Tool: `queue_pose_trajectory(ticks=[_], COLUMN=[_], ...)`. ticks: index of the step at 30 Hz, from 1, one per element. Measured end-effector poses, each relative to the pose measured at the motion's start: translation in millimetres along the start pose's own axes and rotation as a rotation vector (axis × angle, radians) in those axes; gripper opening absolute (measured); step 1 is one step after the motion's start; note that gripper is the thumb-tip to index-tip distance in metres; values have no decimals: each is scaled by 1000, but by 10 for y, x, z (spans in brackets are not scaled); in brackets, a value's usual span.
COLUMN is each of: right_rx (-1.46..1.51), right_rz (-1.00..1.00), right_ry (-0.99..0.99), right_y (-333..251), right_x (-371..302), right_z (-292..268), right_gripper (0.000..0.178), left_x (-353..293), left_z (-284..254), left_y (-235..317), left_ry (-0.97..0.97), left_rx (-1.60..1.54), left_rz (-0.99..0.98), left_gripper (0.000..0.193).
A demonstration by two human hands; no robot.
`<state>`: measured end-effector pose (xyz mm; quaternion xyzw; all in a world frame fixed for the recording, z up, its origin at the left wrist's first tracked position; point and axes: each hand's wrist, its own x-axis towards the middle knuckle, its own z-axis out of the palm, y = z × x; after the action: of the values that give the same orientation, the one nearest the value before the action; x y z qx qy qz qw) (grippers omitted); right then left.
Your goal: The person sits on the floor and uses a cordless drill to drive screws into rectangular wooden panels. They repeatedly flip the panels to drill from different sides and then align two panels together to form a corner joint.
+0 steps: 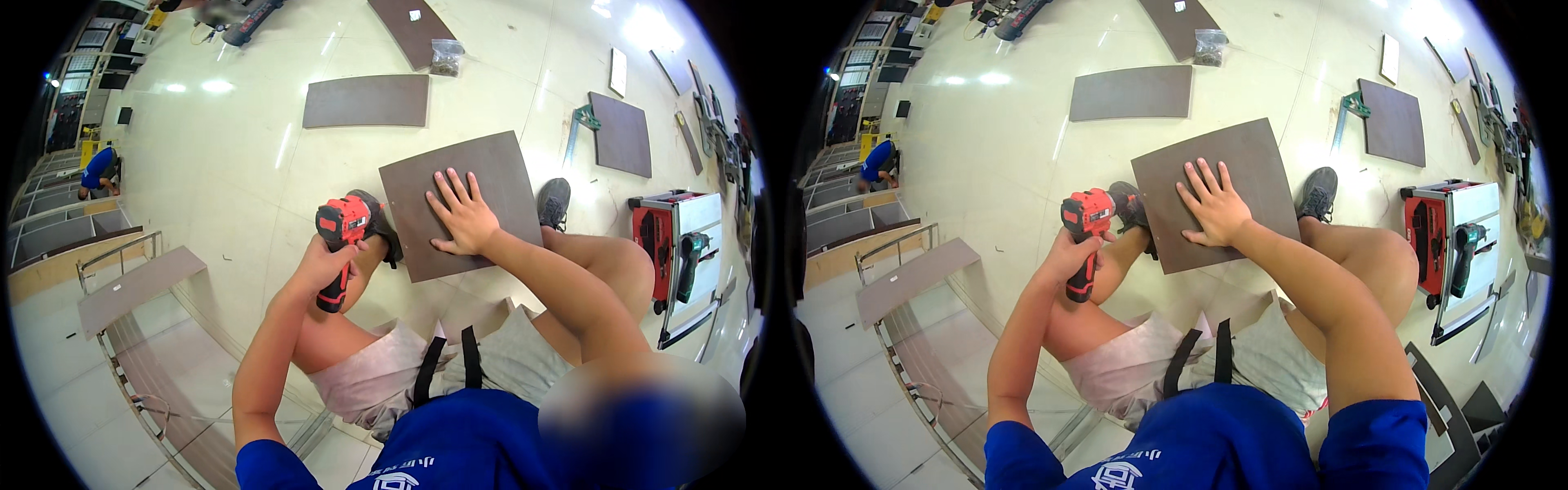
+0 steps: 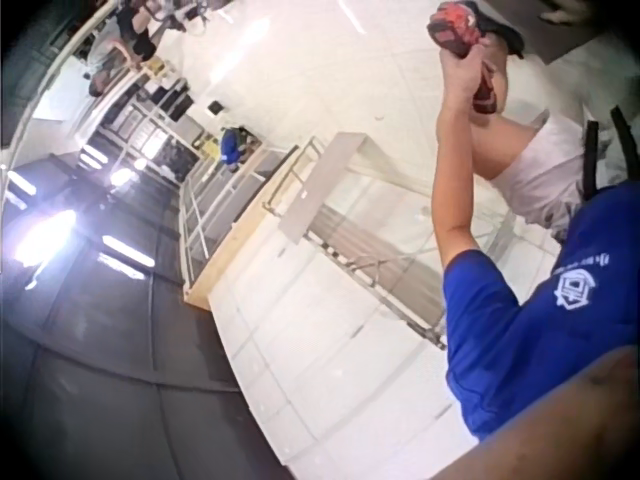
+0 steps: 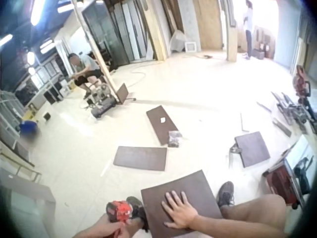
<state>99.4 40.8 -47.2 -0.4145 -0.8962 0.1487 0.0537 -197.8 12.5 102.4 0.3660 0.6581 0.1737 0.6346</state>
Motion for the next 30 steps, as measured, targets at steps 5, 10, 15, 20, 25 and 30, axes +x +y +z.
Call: queue_pose_trajectory(ticks=[5, 10, 15, 20, 25, 30], right_rx=[14, 7, 9, 26, 71, 40], right_rz=[3, -5, -9, -21, -43, -5], right_ry=[-1, -11, -28, -27, 30, 13], right_y=[-28, -50, -15, 2, -51, -127], right_x=[3, 58, 66, 44, 56, 56], right_z=[30, 31, 23, -31, 4, -6], right_gripper=[94, 94, 92, 93, 99, 99], left_x=[43, 32, 63, 20, -135, -145], left_z=[-14, -10, -25, 60, 211, 130], left_y=[9, 26, 53, 6, 141, -45], left_ry=[-18, 7, -17, 4, 87, -27], left_rx=[23, 49, 167, 341, 517, 576], left_rz=[-16, 0, -13, 2, -31, 132], left_gripper=[22, 20, 16, 23, 44, 59])
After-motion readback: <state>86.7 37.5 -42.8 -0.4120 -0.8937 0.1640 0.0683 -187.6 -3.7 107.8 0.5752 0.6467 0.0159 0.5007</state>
